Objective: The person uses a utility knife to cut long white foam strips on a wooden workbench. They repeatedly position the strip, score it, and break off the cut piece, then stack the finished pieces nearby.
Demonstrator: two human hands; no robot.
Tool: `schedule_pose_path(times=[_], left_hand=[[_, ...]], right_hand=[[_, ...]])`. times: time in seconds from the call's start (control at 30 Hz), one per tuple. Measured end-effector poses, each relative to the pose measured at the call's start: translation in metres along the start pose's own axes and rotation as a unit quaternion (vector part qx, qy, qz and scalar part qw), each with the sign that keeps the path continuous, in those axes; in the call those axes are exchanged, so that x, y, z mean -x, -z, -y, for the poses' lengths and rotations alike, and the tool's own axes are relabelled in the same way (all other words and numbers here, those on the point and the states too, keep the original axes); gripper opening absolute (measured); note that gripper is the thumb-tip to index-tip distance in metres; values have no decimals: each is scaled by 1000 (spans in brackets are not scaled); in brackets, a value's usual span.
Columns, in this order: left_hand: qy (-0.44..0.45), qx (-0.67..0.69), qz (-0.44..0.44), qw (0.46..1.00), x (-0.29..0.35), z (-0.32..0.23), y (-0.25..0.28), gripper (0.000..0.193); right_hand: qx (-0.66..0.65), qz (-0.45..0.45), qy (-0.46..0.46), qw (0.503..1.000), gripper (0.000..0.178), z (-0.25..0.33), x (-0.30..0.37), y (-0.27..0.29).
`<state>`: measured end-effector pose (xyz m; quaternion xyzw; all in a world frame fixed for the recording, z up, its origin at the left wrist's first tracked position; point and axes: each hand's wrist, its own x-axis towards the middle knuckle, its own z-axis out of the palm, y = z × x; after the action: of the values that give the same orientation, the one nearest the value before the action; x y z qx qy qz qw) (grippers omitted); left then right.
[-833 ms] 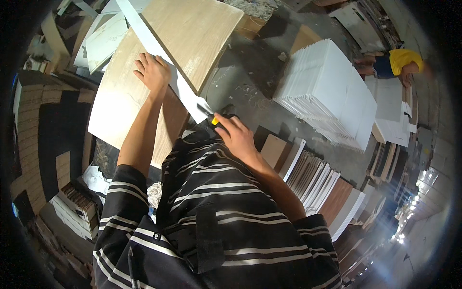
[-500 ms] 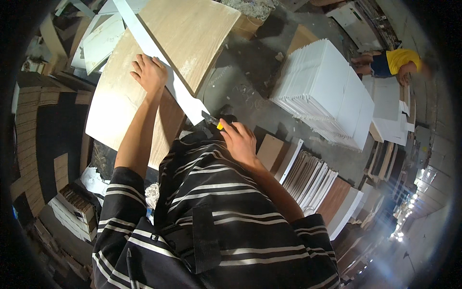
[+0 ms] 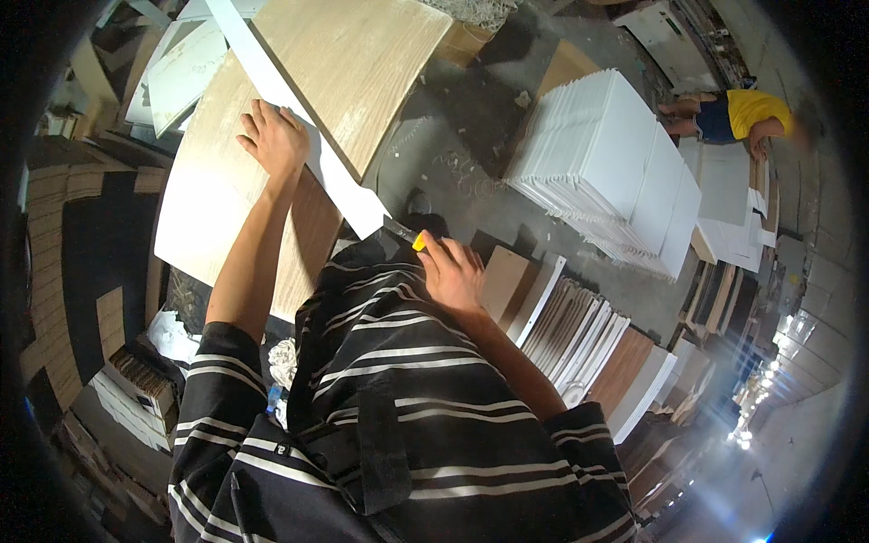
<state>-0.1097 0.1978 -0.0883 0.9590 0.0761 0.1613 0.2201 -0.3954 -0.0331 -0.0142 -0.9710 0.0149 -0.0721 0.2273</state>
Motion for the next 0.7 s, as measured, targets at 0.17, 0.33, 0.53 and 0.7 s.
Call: schedule_pose_path(times=[0.17,0.33,0.53,0.7], left_hand=[[-6,-4,1,1000,1,0,1,61],[-1,1,0,1000,1,-2,2,61],[-7,7,-13,1000,2,-3,2,60],[-11,-2,-6,1000,2,0,-1,60]], right_hand=[[12,-7,25,1000,37,-4,-7,2],[18,11,44,999,42,-8,-18,4],[6,18,68,998,41,-9,-38,2],[13,17,100,995,39,-3,-58,4]])
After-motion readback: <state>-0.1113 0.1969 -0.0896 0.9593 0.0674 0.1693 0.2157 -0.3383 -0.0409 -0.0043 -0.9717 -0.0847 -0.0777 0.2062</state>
